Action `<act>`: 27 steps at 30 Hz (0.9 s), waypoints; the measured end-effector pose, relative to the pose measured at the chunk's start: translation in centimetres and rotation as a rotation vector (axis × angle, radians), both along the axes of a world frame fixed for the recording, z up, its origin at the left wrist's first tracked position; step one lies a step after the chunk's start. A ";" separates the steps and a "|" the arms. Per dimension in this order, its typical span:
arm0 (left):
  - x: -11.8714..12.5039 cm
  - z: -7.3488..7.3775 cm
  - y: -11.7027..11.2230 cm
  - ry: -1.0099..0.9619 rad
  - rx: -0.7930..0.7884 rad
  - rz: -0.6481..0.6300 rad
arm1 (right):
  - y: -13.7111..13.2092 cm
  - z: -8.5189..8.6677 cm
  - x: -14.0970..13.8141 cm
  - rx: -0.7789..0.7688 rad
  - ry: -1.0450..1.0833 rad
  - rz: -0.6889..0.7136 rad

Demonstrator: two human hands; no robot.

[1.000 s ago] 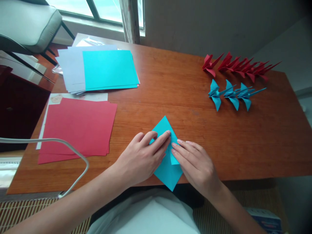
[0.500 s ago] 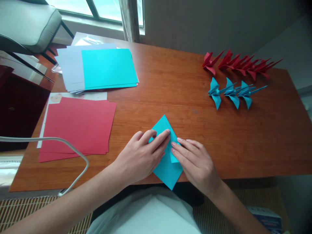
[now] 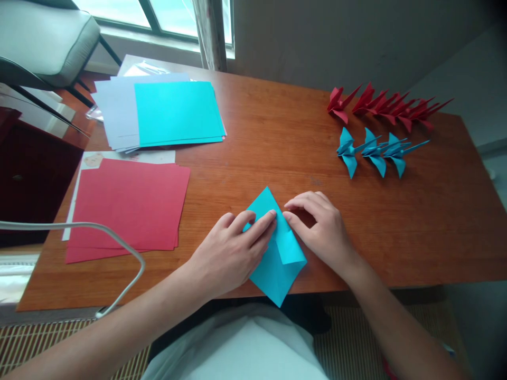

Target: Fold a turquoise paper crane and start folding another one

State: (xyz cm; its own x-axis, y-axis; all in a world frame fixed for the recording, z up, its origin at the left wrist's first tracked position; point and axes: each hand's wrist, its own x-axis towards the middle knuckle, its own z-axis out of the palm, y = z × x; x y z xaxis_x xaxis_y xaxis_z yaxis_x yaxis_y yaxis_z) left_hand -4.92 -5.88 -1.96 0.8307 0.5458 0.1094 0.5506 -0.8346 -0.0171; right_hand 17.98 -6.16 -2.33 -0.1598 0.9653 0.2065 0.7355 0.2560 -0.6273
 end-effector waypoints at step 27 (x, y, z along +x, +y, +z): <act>0.0 -0.1 0.0 -0.005 -0.007 0.000 | 6.6 -0.4 -1.1 -0.018 -0.111 0.026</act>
